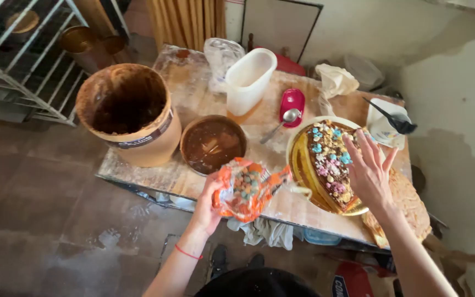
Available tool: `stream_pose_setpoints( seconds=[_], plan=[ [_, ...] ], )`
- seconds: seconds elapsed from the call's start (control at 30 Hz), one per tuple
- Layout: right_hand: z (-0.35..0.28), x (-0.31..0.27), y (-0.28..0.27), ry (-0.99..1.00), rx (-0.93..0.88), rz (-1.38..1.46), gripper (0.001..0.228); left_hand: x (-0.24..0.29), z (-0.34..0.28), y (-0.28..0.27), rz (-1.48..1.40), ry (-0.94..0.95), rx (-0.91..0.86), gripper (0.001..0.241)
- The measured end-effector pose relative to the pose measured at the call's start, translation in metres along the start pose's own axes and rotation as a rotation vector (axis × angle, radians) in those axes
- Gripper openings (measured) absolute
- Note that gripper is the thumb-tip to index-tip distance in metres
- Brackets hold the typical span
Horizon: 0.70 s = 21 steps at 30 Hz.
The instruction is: Assembling and moisturizing layers of a heart-shaped cake using syrup.
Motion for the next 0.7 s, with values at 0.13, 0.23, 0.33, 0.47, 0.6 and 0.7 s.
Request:
stream_pose_setpoints(
  seconds=[0.13, 0.23, 0.33, 0.47, 0.6, 0.7],
  plan=[
    [-0.001, -0.04, -0.016, -0.027, 0.02, 0.039, 0.059, 0.082, 0.002, 0.039, 0.011, 0.171, -0.061, 0.051],
    [-0.009, -0.057, -0.028, -0.038, 0.047, 0.052, 0.051, 0.153, 0.016, 0.068, -0.025, 0.429, -0.116, 0.056],
    [-0.017, -0.062, -0.039, 0.006, 0.062, 0.09, 0.047, 0.209, 0.055, 0.081, -0.058, 0.534, -0.069, 0.054],
    [-0.029, -0.058, -0.053, 0.043, 0.051, 0.047, 0.048, 0.264, 0.156, 0.069, -0.206, 0.724, -0.122, 0.051],
    [-0.062, -0.03, -0.07, 0.091, 0.146, -0.085, 0.046, 0.269, 0.262, 0.018, -0.361, 0.697, 0.404, 0.044],
    [-0.113, 0.018, -0.073, 0.175, 0.194, -0.213, 0.032, 0.266, 0.337, -0.038, -0.314, 1.088, 0.423, 0.039]
  ],
)
Point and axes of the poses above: each hand's wrist, its own z-axis towards the middle knuckle, its own y-axis out of the palm, x = y × z, the point moved 7 cm from there along z, towards the middle knuckle, and after that the axes turned 6 degrees about z, right-handed, at the moved point
